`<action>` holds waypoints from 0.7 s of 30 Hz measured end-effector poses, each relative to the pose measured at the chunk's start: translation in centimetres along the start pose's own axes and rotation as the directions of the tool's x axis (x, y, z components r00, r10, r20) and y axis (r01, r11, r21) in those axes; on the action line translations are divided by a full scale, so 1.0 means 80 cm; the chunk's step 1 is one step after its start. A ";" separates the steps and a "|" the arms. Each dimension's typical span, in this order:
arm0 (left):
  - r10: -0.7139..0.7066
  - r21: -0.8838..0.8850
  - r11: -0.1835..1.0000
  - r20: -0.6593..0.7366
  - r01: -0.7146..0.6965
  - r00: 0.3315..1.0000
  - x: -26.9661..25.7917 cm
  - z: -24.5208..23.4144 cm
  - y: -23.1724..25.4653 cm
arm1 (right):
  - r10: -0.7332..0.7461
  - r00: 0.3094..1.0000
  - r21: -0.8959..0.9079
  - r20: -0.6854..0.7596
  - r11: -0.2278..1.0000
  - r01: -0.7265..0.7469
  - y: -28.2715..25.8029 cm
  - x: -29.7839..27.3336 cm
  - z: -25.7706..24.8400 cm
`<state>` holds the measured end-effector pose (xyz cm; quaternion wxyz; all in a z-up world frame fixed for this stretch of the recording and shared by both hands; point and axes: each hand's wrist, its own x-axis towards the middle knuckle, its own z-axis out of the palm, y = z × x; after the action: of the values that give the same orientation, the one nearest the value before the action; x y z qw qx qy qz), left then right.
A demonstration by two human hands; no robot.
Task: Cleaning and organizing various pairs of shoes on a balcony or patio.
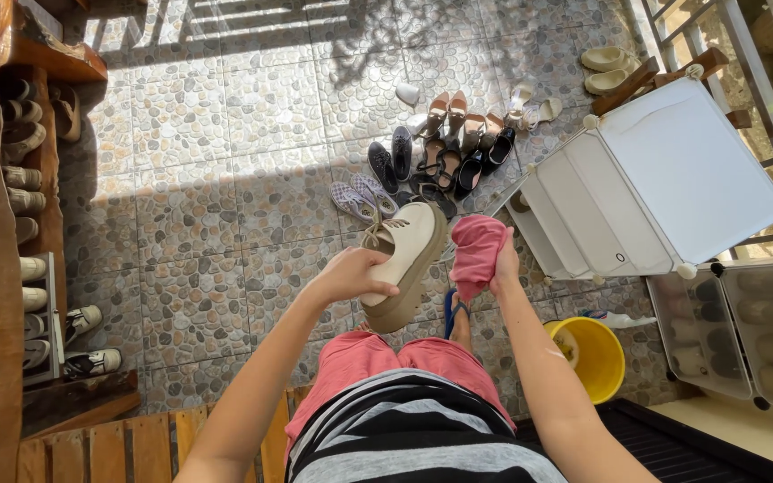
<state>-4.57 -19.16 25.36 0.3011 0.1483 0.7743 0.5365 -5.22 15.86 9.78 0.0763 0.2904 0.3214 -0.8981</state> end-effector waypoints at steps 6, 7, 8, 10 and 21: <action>0.004 0.802 0.595 0.054 -0.046 0.999 0.017 0.031 -0.049 | -0.424 0.384 -0.559 0.820 -0.450 0.697 0.044 -0.100 0.150; 0.006 0.804 0.593 0.059 -0.051 0.998 0.012 0.033 -0.043 | -0.429 0.384 -0.562 0.818 -0.450 0.694 0.061 -0.094 0.144; 0.054 0.786 0.612 0.070 -0.088 0.996 0.004 0.036 -0.038 | -0.434 0.388 -0.566 0.813 -0.433 0.702 0.080 -0.089 0.136; 0.101 0.768 0.628 0.081 -0.126 0.992 -0.009 0.040 -0.037 | -0.440 0.393 -0.571 0.808 -0.415 0.709 0.100 -0.061 0.105; 0.466 0.883 0.163 0.325 -0.441 0.823 -0.046 0.047 -0.096 | -0.122 0.529 -0.542 0.840 -0.228 0.809 0.076 -0.070 0.153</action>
<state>1.33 -21.32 18.48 -0.0239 0.5105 0.8578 0.0553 -4.48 3.25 17.38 -0.0500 -0.2501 0.8805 -0.3996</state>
